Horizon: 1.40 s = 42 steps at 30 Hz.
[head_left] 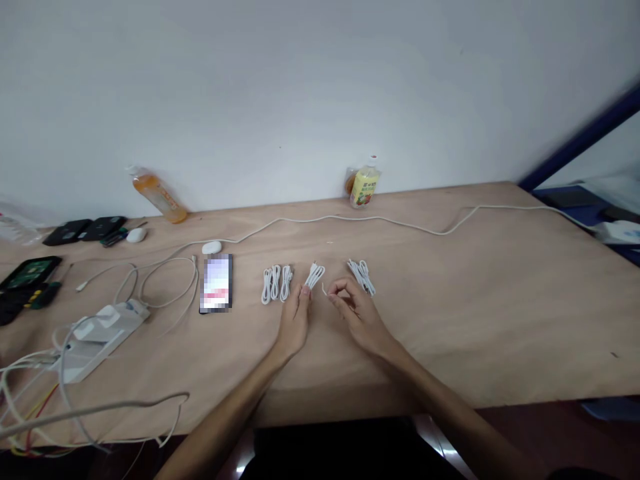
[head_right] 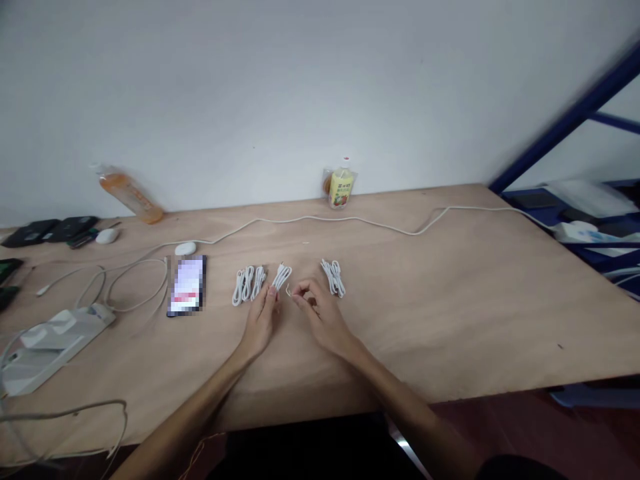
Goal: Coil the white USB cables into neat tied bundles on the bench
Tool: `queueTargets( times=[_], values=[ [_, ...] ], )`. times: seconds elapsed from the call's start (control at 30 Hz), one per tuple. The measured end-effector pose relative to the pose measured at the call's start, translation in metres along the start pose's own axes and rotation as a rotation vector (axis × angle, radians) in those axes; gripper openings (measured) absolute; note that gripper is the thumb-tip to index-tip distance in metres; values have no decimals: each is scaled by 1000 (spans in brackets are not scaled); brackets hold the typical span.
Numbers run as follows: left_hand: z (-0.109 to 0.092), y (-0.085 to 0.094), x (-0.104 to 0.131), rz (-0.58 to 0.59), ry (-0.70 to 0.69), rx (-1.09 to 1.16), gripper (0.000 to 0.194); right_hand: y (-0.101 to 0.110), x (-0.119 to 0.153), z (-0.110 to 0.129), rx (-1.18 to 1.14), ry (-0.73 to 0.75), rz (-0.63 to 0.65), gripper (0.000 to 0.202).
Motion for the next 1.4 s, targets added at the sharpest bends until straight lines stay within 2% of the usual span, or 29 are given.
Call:
queueTargets(
  times=[0.13,0.33,0.6,0.8,0.97,1.13,1.3,1.4],
  values=[
    [1,-4,-1,53,38,96,68,-3,-2,7,32,123,-15,8],
    [2,-6,-2,112,73,157,69,-7,0,-1,202,245,-69,12],
    [7,-10,0,154,111,210,67,-7,5,-7,386,346,-155,18],
    [6,-10,0,160,118,231,66,-6,6,-8,424,417,-204,16],
    [10,-11,-1,139,129,259,66,-6,5,-12,439,404,-193,17],
    [10,-12,-1,120,137,287,65,-6,5,-12,457,467,-217,18],
    [16,-13,0,118,177,356,64,-4,5,-15,464,410,-204,19],
    [19,-15,1,124,215,423,63,-3,5,-14,469,429,-204,19]
  ],
)
Point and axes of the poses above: each hand's wrist, its own x-axis away from the middle knuckle, its own y-axis out of the back of the hand, z = x × y, the point moved 3 cm from there along -x, towards the middle knuckle, and after that the axes turned 5 degrees about x, right-handed, at the moved point
